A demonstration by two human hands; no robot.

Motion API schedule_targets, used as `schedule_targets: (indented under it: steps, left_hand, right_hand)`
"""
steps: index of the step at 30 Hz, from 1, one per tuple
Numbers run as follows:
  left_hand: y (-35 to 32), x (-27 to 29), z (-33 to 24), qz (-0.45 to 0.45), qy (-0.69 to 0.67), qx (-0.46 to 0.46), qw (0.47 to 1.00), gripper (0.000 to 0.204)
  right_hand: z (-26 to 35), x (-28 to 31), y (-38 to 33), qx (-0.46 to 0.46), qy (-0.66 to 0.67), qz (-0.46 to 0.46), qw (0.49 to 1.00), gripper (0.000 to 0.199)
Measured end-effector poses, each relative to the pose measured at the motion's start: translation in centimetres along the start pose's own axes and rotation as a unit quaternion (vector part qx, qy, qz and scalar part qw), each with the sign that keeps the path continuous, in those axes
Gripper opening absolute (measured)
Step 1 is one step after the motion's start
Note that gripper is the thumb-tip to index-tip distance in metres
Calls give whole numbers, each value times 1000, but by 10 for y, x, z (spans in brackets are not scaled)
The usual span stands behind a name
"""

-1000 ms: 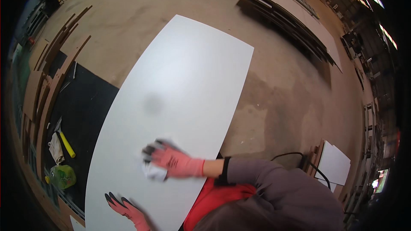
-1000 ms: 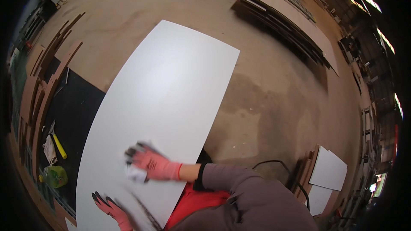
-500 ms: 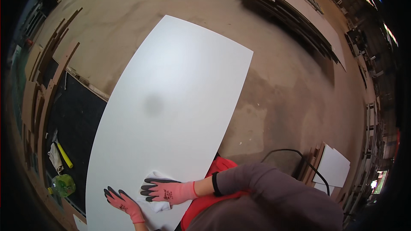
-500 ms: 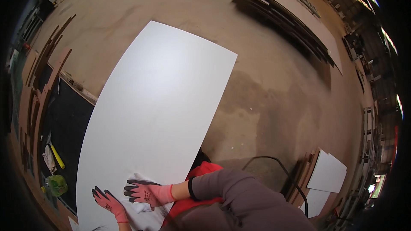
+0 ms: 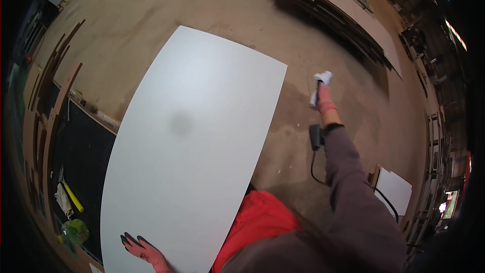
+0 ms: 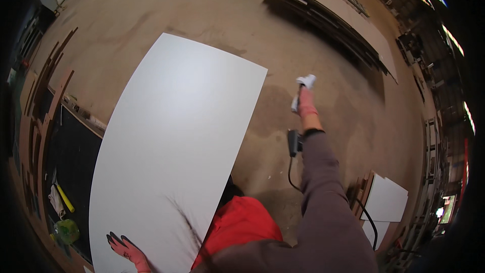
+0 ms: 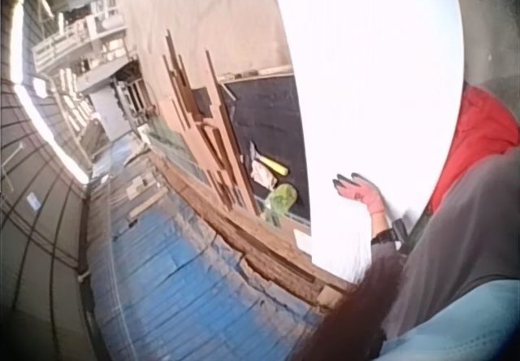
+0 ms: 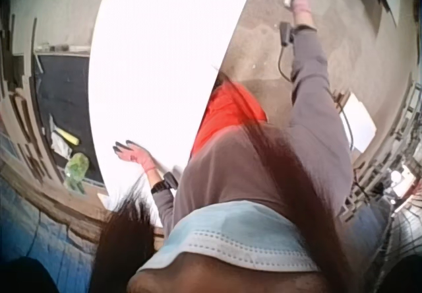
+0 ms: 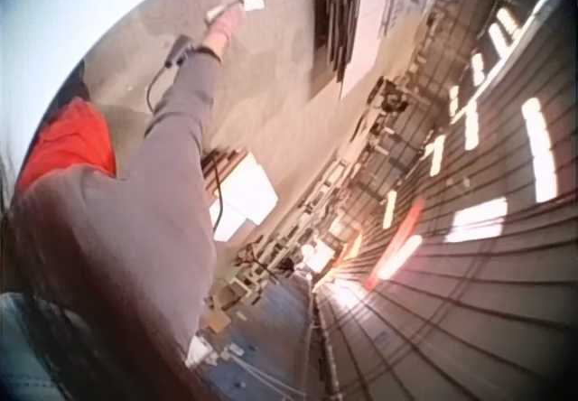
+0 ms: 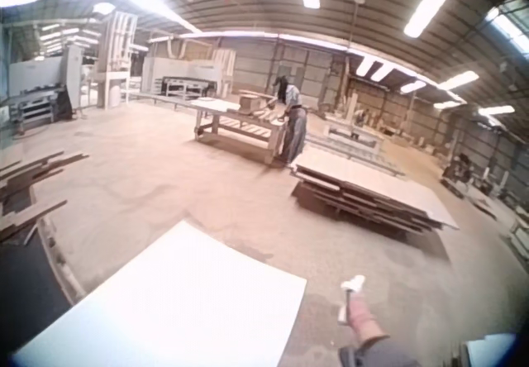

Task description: The recorder uses a pneumatic air gun to blow dust off wooden panels and then wipes them down with a cleaning solution and a rag.

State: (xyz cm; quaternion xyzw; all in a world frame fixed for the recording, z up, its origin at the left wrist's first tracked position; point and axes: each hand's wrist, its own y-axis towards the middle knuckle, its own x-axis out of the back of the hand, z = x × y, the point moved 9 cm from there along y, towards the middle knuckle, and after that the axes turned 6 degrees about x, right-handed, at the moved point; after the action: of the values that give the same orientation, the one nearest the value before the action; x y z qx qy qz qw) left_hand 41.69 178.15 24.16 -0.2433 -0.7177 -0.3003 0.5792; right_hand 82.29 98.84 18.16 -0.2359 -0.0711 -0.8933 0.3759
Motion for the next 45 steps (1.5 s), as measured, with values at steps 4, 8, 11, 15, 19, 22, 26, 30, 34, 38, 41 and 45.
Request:
schedule_targets:
  steps: [4,8,11,15,19,22,26,30,34,38,41,45]
  left_hand:
    - [-4,-1,18,8,15,20,1000,45]
    - [-4,16,-11,-29,84,-22,996,46]
    - [-4,13,-19,-15,107,-81,991,47]
    - [-9,17,-21,3,119,-85,989,46]
    - [-17,9,-9,-31,156,-124,980,46]
    - [-9,9,-31,-33,140,-109,984,46]
    - [-10,15,-42,-18,123,-94,988,46]
    - [-15,8,-12,-19,187,-115,975,46]
    - [-7,14,-41,33,138,-46,989,44]
    - [-10,10,-35,-20,122,-114,986,45]
    - [-13,13,-24,9,123,-61,991,45]
    - [-14,13,-25,-9,111,-90,990,45]
  right_hand:
    - [11,18,-71,53,44,136,988,30]
    - [93,-45,-310,525,-192,289,777,57]
    - [111,-82,-454,503,-107,608,605,54]
    - [137,-112,-424,588,-137,507,615,55]
    - [139,-127,-247,494,-258,243,794,79]
    - [119,-137,-115,434,-303,171,831,64]
    - [128,-139,-103,431,-271,174,843,59]
    - [125,-122,-198,458,-213,210,837,56]
    - [108,-130,-157,426,-240,220,844,56]
    - [128,-132,-103,427,-210,167,864,52]
    - [122,-129,-136,444,-160,189,861,48]
    - [123,-127,-125,425,-161,208,866,48]
